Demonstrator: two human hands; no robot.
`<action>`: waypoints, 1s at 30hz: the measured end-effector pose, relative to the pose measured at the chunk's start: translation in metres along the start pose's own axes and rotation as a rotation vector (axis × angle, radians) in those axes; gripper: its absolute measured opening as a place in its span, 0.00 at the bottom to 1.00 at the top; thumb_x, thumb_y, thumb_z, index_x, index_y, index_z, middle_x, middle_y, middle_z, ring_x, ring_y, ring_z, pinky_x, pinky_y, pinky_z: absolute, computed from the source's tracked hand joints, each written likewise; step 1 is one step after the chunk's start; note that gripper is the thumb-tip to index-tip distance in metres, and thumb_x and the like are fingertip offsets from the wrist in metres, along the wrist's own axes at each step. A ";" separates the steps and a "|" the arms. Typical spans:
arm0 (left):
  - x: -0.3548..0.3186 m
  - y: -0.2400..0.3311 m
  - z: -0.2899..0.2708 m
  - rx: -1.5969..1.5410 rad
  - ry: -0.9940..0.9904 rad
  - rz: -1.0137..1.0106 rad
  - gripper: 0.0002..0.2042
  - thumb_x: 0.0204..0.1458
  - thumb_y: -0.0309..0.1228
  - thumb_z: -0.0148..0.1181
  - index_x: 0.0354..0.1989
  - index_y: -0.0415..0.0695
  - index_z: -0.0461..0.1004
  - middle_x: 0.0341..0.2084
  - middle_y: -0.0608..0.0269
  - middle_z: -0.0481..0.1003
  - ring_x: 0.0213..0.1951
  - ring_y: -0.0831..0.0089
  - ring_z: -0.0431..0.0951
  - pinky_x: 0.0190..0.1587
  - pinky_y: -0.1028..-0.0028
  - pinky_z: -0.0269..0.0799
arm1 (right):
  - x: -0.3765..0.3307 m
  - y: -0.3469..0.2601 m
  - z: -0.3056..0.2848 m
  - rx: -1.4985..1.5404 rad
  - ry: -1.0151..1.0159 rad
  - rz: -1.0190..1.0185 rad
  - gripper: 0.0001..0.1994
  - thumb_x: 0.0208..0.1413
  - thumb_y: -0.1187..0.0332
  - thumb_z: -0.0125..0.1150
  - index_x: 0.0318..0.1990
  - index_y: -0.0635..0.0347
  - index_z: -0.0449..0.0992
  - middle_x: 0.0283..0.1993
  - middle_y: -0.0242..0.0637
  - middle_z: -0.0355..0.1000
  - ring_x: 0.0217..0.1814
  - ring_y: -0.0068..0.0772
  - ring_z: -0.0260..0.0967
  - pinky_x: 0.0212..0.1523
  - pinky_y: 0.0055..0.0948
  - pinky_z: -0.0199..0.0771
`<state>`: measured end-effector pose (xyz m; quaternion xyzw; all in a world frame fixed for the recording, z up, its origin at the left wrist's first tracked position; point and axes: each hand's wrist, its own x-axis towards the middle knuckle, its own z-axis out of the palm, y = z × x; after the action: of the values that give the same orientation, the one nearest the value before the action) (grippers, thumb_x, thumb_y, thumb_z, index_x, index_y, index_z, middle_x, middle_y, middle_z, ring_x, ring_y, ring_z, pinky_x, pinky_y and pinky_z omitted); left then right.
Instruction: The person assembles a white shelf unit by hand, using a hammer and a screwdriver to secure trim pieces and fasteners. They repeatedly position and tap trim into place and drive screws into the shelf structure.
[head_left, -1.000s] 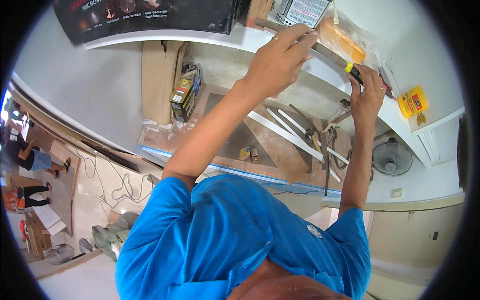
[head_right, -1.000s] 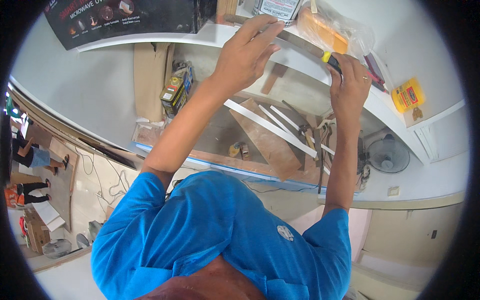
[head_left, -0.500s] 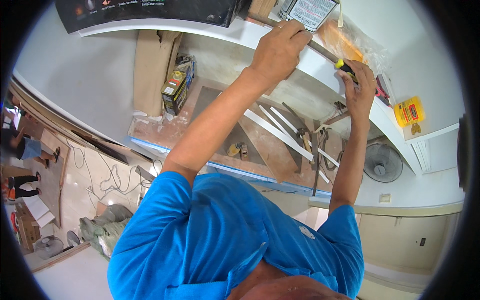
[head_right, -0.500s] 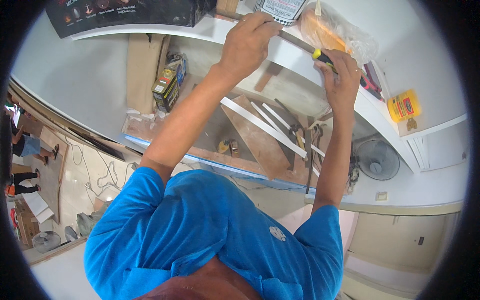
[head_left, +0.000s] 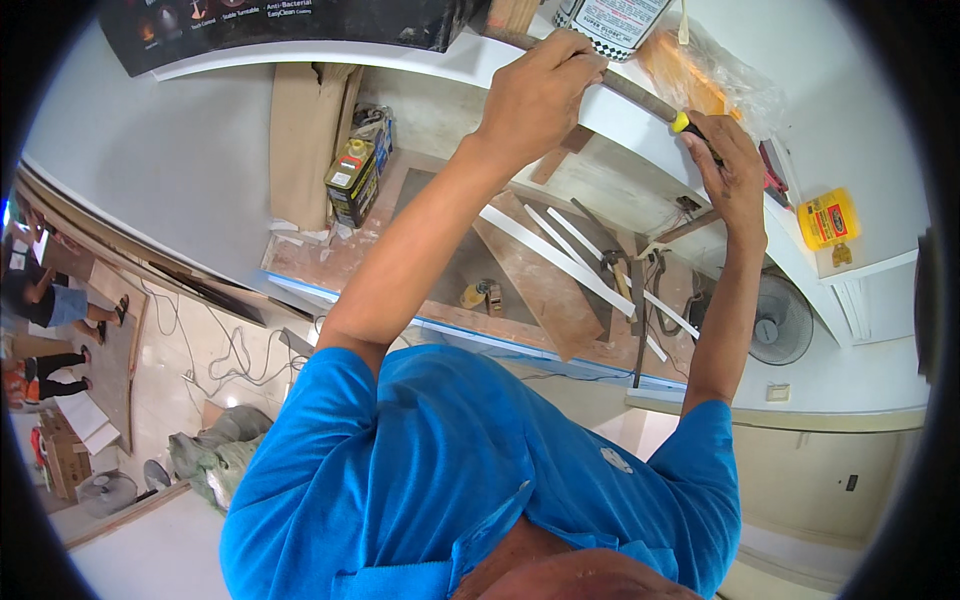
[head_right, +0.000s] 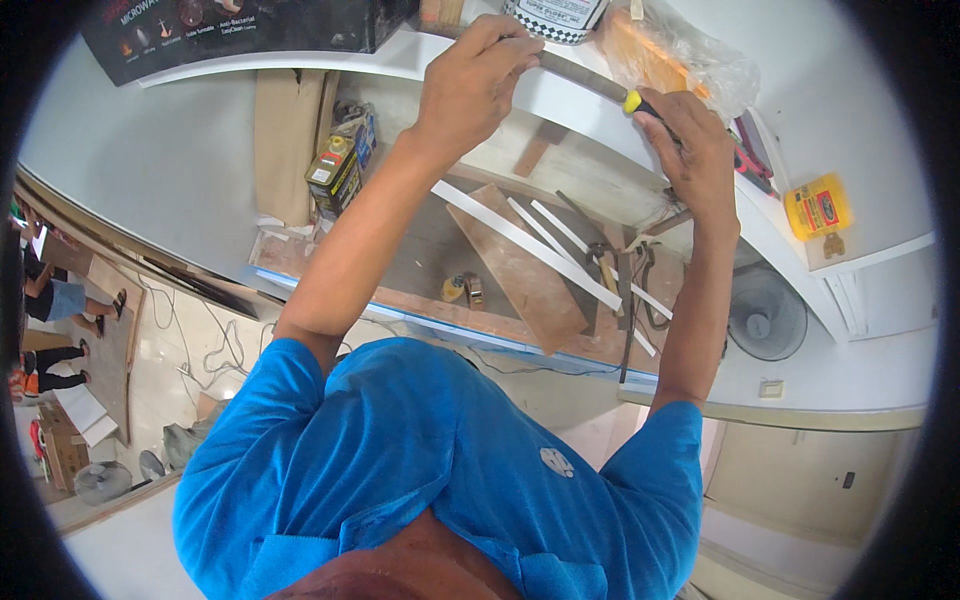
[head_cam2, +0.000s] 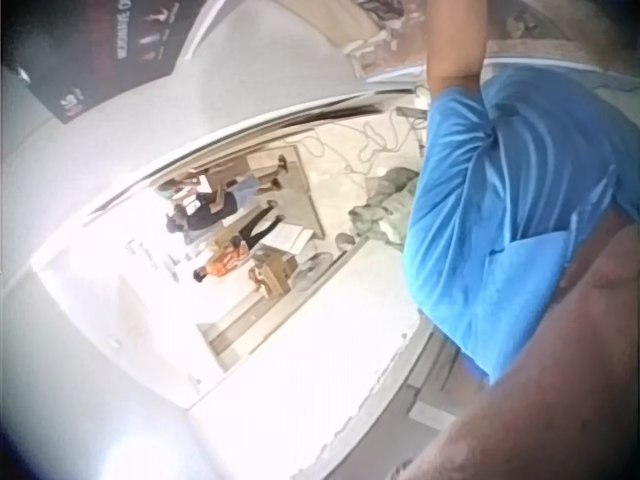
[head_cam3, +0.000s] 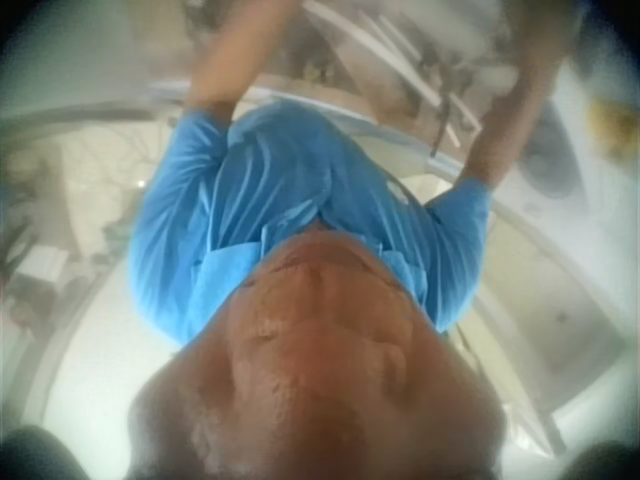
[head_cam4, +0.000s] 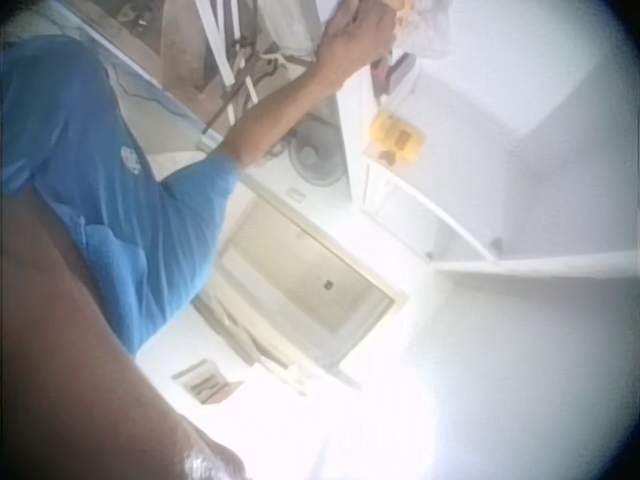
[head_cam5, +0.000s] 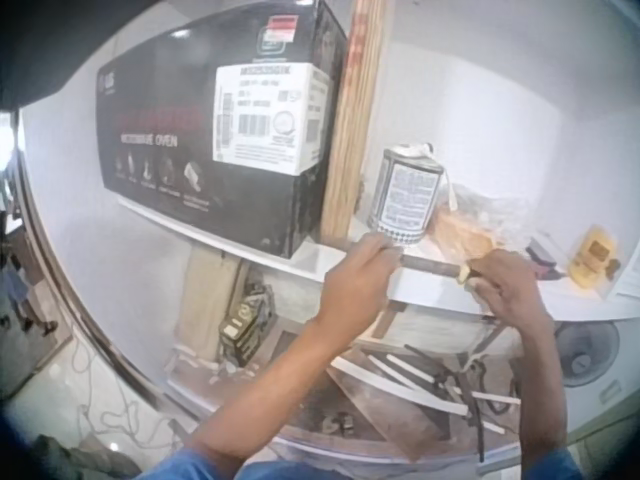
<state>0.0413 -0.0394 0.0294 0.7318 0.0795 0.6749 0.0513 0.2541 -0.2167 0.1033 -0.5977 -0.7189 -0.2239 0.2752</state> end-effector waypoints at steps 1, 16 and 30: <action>-0.001 -0.001 -0.001 0.023 -0.011 -0.003 0.12 0.51 0.21 0.71 0.44 0.46 0.84 0.41 0.65 0.80 0.38 0.65 0.83 0.37 0.68 0.79 | 0.000 0.001 0.000 -0.013 -0.004 -0.005 0.15 0.61 0.65 0.70 0.54 0.56 0.84 0.41 0.39 0.79 0.43 0.40 0.76 0.44 0.35 0.73; -0.004 -0.014 0.007 -0.008 0.061 0.004 0.13 0.46 0.18 0.72 0.41 0.44 0.82 0.39 0.63 0.80 0.36 0.64 0.84 0.36 0.70 0.80 | 0.008 0.019 0.006 -0.040 -0.016 -0.075 0.16 0.60 0.67 0.70 0.54 0.61 0.84 0.44 0.40 0.79 0.44 0.40 0.75 0.46 0.35 0.74; -0.005 -0.024 0.006 -0.068 0.089 0.011 0.14 0.45 0.15 0.68 0.42 0.42 0.80 0.39 0.60 0.78 0.33 0.66 0.82 0.32 0.71 0.79 | 0.022 0.022 0.010 -0.097 0.011 -0.185 0.14 0.60 0.69 0.69 0.51 0.63 0.84 0.45 0.43 0.82 0.44 0.42 0.77 0.46 0.35 0.75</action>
<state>0.0458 -0.0166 0.0196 0.6995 0.0547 0.7093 0.0686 0.2720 -0.1903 0.1105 -0.5402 -0.7578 -0.2862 0.2281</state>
